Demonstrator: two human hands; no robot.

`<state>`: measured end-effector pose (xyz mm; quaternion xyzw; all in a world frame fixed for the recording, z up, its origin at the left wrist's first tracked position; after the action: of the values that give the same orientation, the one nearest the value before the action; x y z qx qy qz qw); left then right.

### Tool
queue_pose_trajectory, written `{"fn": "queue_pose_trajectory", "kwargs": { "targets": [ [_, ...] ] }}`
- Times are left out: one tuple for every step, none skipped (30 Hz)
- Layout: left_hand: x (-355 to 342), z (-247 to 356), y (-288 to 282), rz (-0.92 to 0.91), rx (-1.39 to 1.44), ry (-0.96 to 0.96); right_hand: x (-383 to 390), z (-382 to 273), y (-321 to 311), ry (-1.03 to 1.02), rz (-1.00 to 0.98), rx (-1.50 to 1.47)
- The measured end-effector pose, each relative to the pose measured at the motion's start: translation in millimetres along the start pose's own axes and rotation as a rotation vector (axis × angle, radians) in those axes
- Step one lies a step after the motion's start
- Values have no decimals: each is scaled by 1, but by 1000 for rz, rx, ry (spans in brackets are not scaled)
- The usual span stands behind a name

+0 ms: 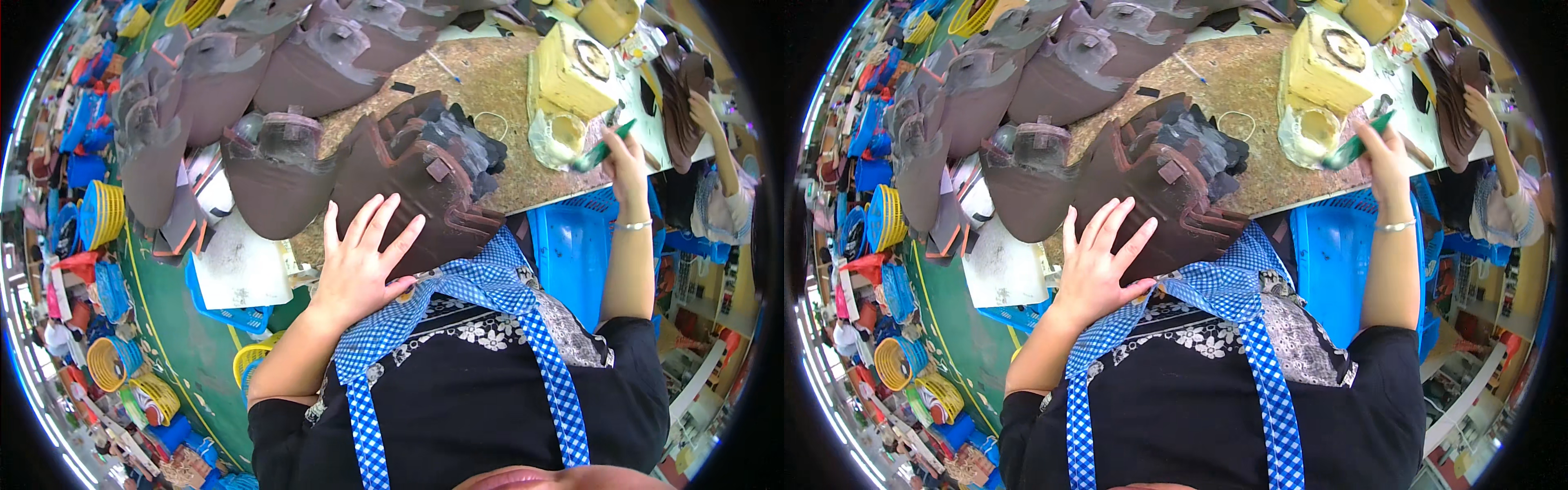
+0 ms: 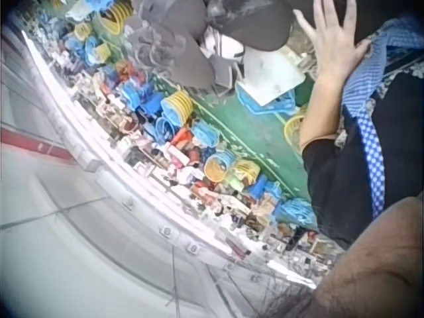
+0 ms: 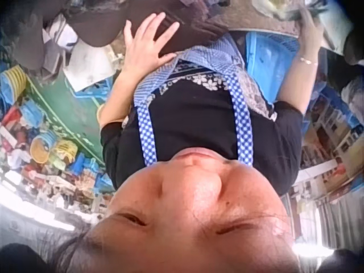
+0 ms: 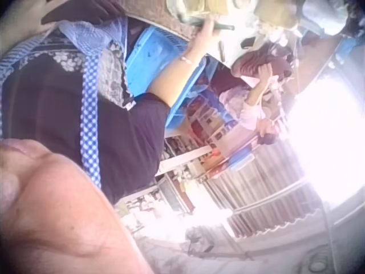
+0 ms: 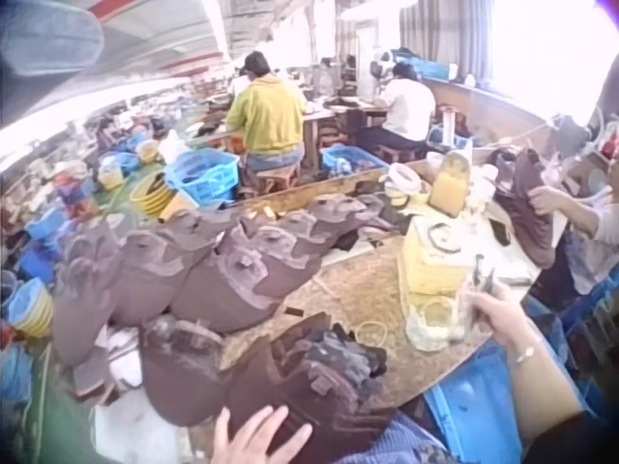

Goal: Apply adhesive and hammer leather components to assemble shoes or bags.

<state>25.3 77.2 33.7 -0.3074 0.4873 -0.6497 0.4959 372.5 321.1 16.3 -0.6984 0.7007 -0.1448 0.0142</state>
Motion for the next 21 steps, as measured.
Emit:
{"fn": "queue_pose_trajectory", "kwargs": {
  "targets": [
    [-1, -1, -1, 0, -3, -10, 11, -17, 32, -50, -137, 12],
    [-1, -1, -2, 2, -8, -14, 19, -33, 59, -101, -238, -40],
    [0, 0, -3, 5, -11, -11, 24, -48, 86, -153, -332, -91],
    [-1, 0, -4, 11, -15, -17, 27, -65, 118, -255, -423, -115],
    [-1, -1, -3, 2, 5, -24, 31, -82, 153, -357, -515, -139],
    [-1, -2, -2, -7, 27, -29, 42, -99, 192, -375, -640, -24],
    [-1, -3, -3, -1, 24, -31, 53, -114, 229, -393, -760, 90],
    [-2, -4, -3, -3, 51, -30, 60, -115, 265, -414, -897, 122],
    [-1, -4, -2, -5, 80, -34, 66, -111, 298, -431, -1040, 154],
    [-2, -4, -4, 8, 90, -39, 74, -109, 326, -525, -1122, 270],
    [-1, -5, -4, 16, 88, -45, 81, -108, 350, -622, -1204, 390],
    [-1, -4, -5, 17, 95, -41, 74, -104, 367, -535, -1222, 516],
    [0, -4, -4, 18, 103, -47, 68, -100, 380, -446, -1245, 640],
    [0, -4, -5, 37, 114, -44, 59, -114, 384, -528, -1122, 666],
    [0, -4, -5, 41, 114, -47, 56, -127, 382, -635, -1073, 711],
    [1, -4, -5, 38, 114, -48, 70, -128, 385, -583, -1177, 664],
    [1, -5, -4, 35, 115, -47, 84, -125, 389, -527, -1278, 614],
    [2, -7, -4, 38, 115, -49, 92, -109, 400, -540, -1373, 646],
    [1, -6, -4, 37, 119, -43, 95, -112, 404, -774, -1292, 670],
    [0, -5, -5, 36, 117, -44, 77, -113, 403, -768, -1183, 763],
    [-1, -4, -5, 35, 115, -43, 59, -116, 398, -759, -1071, 854]
  ]
}}
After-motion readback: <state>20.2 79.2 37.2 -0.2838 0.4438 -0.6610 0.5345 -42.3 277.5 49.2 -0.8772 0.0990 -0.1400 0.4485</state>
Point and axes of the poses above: each hand's wrist, its own x-axis away from the middle knuckle, its own y-axis out of the palm, z = x × y, the point moved 8 cm from there along -x, towards the middle knuckle, and after that the axes turned 5 degrees about y, right-handed, at the moved point
